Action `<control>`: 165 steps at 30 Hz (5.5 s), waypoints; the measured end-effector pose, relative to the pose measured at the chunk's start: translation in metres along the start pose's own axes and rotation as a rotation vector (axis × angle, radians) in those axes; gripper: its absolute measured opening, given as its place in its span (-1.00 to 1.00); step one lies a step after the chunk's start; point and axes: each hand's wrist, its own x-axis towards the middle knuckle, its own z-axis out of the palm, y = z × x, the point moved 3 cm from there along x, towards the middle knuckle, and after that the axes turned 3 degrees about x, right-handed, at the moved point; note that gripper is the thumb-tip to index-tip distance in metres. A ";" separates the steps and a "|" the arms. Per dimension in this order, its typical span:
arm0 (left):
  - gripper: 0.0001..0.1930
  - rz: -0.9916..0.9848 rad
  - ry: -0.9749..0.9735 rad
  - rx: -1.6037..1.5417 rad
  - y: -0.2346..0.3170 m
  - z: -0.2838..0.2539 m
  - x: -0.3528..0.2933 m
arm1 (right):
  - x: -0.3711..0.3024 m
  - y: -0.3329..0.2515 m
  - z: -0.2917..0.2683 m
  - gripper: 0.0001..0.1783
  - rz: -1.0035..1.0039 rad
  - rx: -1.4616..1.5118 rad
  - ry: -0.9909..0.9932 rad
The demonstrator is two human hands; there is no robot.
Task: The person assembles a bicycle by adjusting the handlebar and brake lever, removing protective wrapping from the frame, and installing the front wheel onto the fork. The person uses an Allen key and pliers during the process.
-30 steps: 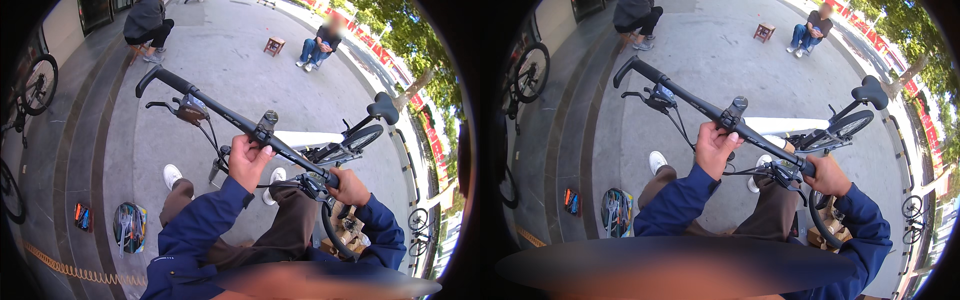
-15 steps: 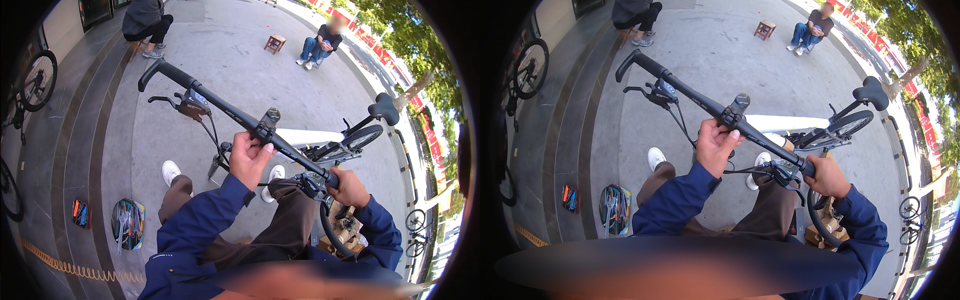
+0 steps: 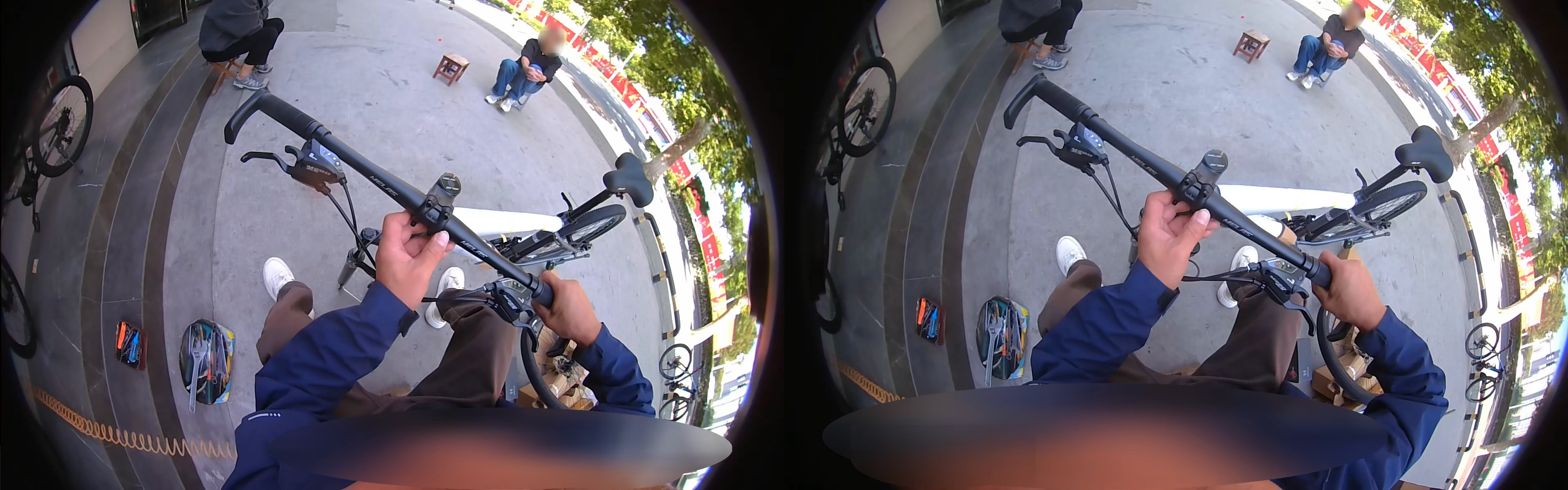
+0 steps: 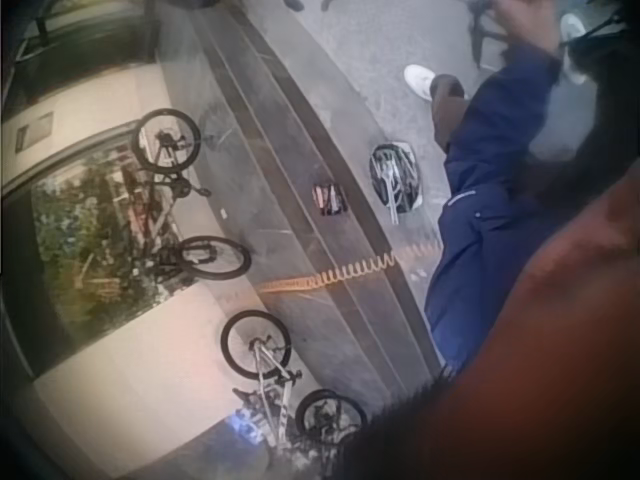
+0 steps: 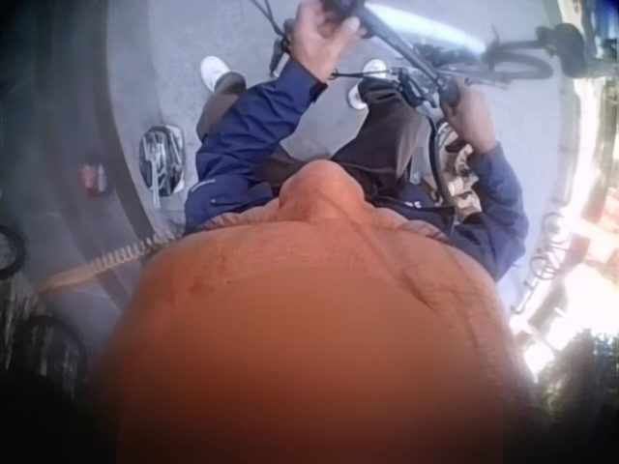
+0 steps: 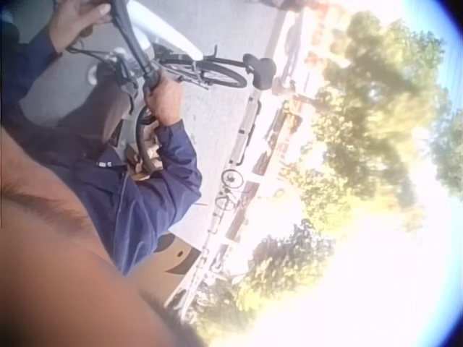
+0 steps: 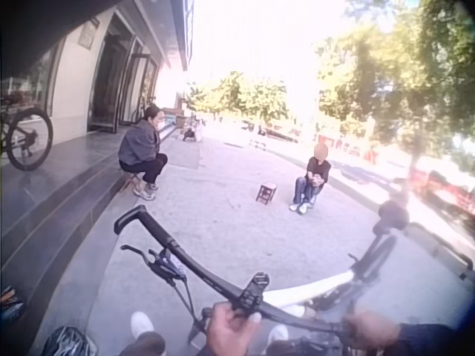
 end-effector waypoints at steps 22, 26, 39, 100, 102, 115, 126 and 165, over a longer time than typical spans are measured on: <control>-0.52 0.005 -0.009 -0.109 -0.005 -0.004 0.007 | -0.002 0.010 0.001 -0.72 -0.058 0.024 -0.036; -0.52 0.004 -0.013 -0.089 -0.004 -0.004 0.008 | 0.001 0.008 -0.004 -0.75 -0.036 0.089 -0.104; -0.53 -0.041 -0.033 -0.058 -0.001 -0.004 0.009 | -0.010 -0.002 -0.001 -0.71 0.001 0.007 -0.040; -0.49 -0.277 -0.271 0.232 0.033 -0.083 0.071 | 0.196 -0.211 -0.040 -0.61 -0.986 0.242 0.114; -0.52 -0.204 -0.182 0.224 0.040 -0.090 0.075 | 0.196 -0.213 -0.038 -0.60 -0.981 0.184 0.110; -0.61 0.154 -0.028 0.076 0.072 -0.124 0.082 | 0.206 -0.202 -0.010 -0.76 -0.882 0.254 0.079; -0.55 0.189 -0.008 -0.571 0.039 -0.097 0.095 | 0.201 -0.161 0.014 -0.75 -0.744 0.550 0.264; -0.51 0.478 0.362 0.316 0.065 -0.055 0.062 | 0.213 -0.157 0.025 -0.78 -0.776 0.619 0.301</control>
